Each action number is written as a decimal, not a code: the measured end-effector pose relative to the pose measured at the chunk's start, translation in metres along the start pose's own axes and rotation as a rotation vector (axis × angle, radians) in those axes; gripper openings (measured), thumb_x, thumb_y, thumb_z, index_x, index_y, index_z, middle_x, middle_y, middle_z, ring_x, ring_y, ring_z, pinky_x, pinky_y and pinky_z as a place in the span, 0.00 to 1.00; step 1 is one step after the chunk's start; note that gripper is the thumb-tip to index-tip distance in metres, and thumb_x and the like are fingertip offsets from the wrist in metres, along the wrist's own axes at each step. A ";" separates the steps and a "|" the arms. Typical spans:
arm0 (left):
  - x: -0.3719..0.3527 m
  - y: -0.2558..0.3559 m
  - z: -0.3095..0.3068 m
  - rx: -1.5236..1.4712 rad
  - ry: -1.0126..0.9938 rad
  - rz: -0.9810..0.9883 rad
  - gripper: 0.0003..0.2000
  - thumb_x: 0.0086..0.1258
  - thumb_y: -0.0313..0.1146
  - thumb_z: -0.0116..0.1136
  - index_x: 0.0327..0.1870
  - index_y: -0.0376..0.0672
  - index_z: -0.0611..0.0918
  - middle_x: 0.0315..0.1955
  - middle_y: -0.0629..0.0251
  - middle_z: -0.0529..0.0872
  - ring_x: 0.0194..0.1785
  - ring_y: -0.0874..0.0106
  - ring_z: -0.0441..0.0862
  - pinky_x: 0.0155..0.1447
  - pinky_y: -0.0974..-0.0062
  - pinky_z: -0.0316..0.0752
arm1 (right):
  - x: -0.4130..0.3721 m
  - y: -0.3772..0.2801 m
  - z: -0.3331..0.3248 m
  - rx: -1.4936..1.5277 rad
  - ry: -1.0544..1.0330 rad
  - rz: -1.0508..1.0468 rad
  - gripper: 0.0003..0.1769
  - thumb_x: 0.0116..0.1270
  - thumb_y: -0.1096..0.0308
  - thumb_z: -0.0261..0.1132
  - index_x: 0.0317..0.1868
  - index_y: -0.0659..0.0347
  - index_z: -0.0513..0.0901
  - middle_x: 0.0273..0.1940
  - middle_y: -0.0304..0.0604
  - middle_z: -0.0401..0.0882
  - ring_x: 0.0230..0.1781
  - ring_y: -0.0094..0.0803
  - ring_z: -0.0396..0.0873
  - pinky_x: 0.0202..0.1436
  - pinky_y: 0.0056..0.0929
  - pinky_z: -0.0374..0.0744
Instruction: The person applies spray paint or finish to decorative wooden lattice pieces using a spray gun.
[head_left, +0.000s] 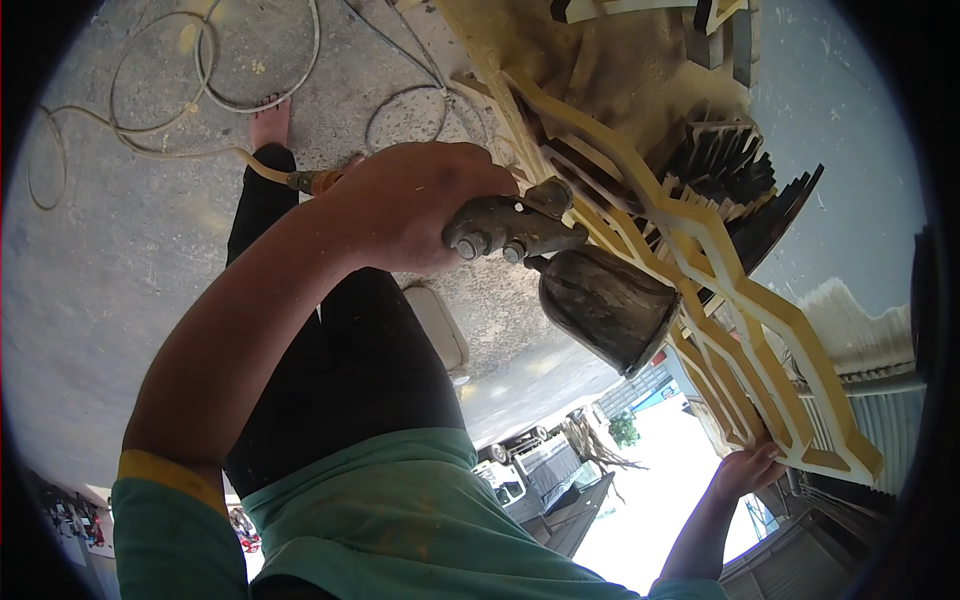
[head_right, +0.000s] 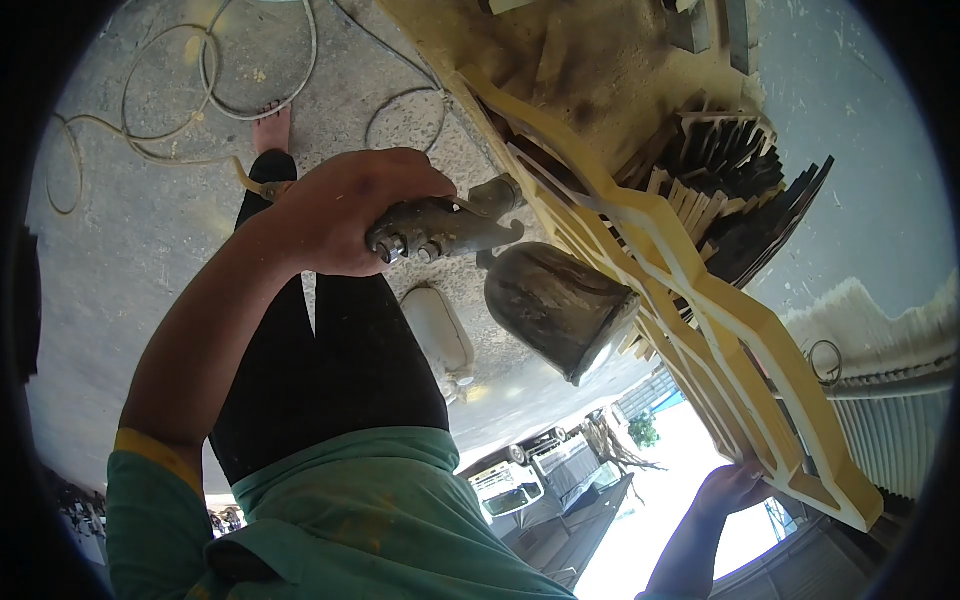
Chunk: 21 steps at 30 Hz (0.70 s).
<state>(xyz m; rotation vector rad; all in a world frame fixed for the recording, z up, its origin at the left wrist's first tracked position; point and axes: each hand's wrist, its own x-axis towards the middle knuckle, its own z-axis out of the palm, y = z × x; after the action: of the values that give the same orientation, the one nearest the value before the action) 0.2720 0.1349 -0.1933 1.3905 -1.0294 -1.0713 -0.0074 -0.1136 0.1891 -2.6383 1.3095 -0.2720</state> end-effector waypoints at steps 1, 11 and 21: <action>0.001 0.002 0.000 -0.017 -0.009 0.006 0.28 0.42 0.23 0.68 0.51 0.44 0.81 0.42 0.61 0.83 0.48 0.56 0.83 0.51 0.62 0.77 | -0.001 0.000 -0.001 -0.008 -0.009 -0.007 0.45 0.67 0.43 0.63 0.69 0.70 0.57 0.65 0.62 0.61 0.66 0.47 0.67 0.70 0.46 0.69; 0.005 0.020 0.009 -0.034 0.016 0.101 0.27 0.40 0.24 0.69 0.48 0.47 0.81 0.41 0.65 0.83 0.45 0.61 0.84 0.46 0.63 0.78 | -0.001 -0.003 0.003 -0.028 0.002 0.001 0.44 0.69 0.43 0.60 0.69 0.72 0.57 0.63 0.63 0.61 0.65 0.49 0.67 0.70 0.46 0.70; 0.005 0.044 0.004 -0.050 -0.017 0.126 0.29 0.38 0.26 0.72 0.50 0.46 0.80 0.41 0.64 0.83 0.45 0.60 0.84 0.46 0.62 0.77 | -0.002 0.004 -0.002 0.000 0.024 -0.005 0.46 0.65 0.43 0.64 0.69 0.69 0.58 0.64 0.61 0.61 0.66 0.49 0.66 0.72 0.49 0.67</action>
<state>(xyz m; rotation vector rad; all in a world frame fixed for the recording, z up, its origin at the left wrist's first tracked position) 0.2679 0.1256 -0.1504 1.2620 -1.0811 -1.0112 -0.0122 -0.1140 0.1899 -2.6463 1.3103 -0.3050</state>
